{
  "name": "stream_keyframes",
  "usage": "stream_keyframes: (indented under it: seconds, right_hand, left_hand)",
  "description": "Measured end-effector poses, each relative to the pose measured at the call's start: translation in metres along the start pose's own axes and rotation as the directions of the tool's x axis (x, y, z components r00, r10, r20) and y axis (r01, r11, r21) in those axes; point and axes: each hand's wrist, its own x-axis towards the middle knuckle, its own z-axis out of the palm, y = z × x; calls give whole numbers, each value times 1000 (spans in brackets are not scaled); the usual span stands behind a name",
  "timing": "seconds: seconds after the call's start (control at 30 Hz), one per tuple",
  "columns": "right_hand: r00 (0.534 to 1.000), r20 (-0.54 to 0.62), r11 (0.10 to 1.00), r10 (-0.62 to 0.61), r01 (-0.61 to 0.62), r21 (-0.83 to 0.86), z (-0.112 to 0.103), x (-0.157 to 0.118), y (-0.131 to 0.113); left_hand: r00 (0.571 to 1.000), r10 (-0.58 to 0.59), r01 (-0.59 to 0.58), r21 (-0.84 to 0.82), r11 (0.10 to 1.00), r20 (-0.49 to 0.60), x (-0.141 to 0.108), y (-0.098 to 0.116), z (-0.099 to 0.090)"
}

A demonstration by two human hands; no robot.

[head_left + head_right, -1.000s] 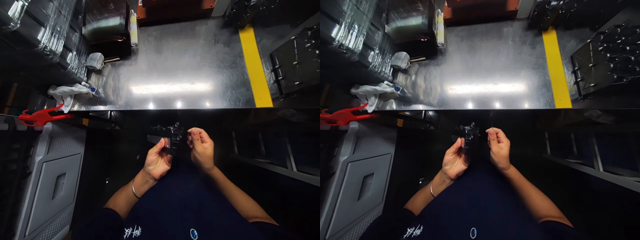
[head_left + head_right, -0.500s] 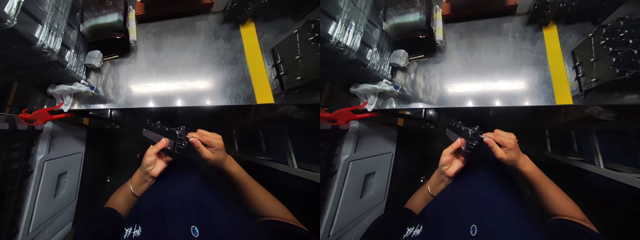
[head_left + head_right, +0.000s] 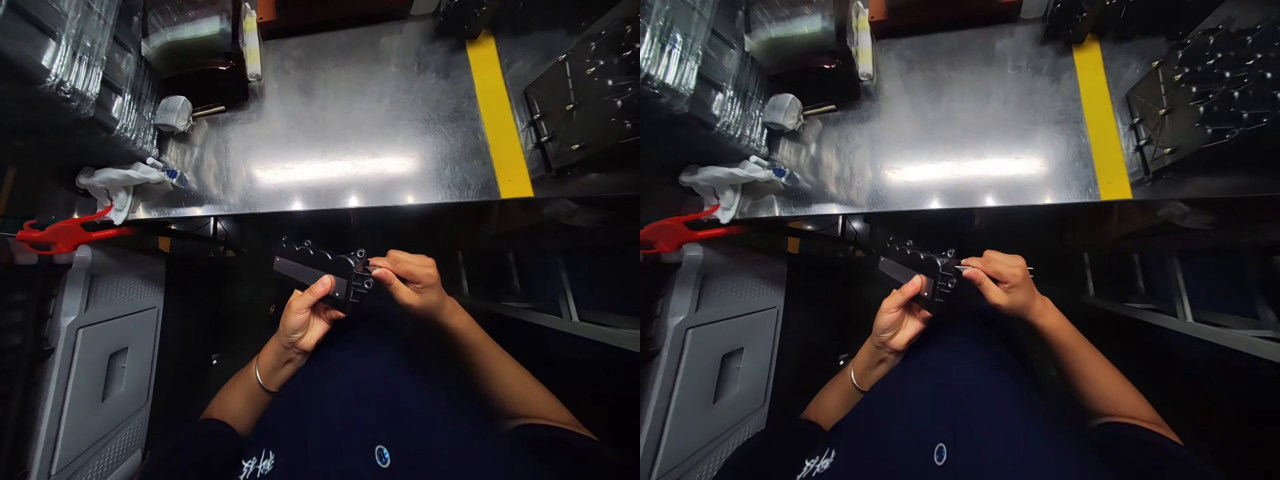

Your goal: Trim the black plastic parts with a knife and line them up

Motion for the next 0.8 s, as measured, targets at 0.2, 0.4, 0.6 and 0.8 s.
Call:
stream_keyframes:
  seconds: [0.2, 0.4, 0.6, 0.8]
  right_hand:
    - [983, -154, 994, 103, -99, 35, 18, -7, 4]
    - [953, -212, 976, 214, -197, 96, 35, -11, 14]
    - [791, -336, 858, 511, -491, 148, 21, -11, 34]
    - [946, 72, 927, 316, -324, 188, 6, -8, -17]
  left_hand:
    - [998, 12, -11, 20, 1000, -55, 2, 0, 2]
    - [990, 8, -7, 14, 1000, -142, 1, 1, 2]
    - [982, -75, 60, 93, 994, 171, -16, -1, -4]
    - [934, 338, -358, 359, 862, 120, -2, 8, -12]
